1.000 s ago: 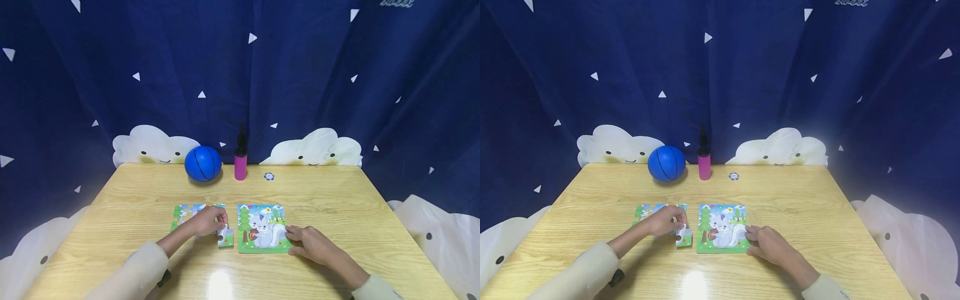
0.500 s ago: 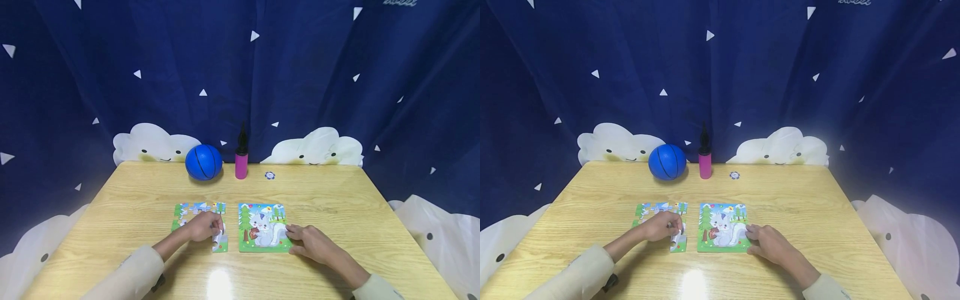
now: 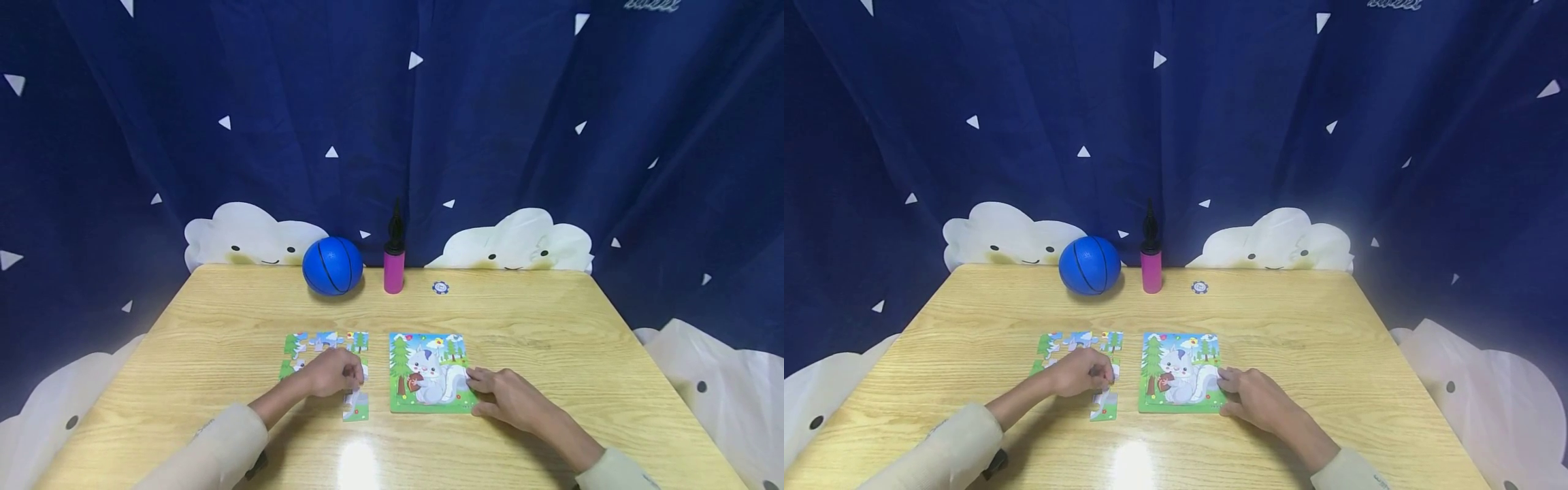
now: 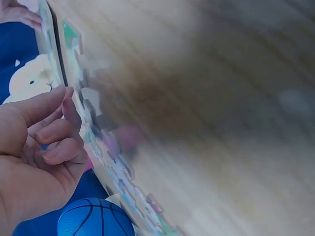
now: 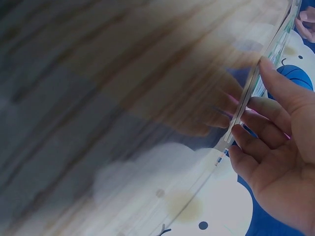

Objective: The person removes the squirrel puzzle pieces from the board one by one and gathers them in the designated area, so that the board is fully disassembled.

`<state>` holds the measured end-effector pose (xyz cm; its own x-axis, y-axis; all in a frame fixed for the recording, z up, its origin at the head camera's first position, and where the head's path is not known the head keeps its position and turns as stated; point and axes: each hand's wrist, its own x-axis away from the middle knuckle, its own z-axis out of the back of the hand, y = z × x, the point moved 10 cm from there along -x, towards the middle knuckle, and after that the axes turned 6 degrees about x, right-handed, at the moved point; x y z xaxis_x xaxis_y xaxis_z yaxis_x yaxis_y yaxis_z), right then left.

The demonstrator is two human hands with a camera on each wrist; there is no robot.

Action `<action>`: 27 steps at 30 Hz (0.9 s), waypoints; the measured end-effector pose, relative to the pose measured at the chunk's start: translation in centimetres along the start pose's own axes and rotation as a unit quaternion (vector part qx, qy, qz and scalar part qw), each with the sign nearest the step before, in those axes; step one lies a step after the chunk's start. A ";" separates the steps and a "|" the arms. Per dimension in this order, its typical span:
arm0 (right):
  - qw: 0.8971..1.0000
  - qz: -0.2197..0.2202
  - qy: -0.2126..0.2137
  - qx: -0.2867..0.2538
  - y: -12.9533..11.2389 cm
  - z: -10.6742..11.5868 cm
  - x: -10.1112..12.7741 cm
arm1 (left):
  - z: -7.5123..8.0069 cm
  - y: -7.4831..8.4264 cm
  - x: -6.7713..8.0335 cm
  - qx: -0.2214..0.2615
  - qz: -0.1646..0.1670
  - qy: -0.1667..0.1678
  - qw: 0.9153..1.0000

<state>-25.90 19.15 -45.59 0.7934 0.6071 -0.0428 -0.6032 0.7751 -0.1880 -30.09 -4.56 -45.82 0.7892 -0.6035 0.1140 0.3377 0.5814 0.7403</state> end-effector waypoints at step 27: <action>1.000 0.003 -0.001 0.002 -0.1 0.0 0.0 | -4.8 4.7 -5.9 0.053 -0.014 -0.025 0.998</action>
<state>-25.82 19.11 -45.60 0.7902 0.6114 -0.0417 -0.6076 0.7726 -0.1841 -30.68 4.30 -46.19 0.7525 -0.6471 0.1226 0.3014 0.5039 0.8095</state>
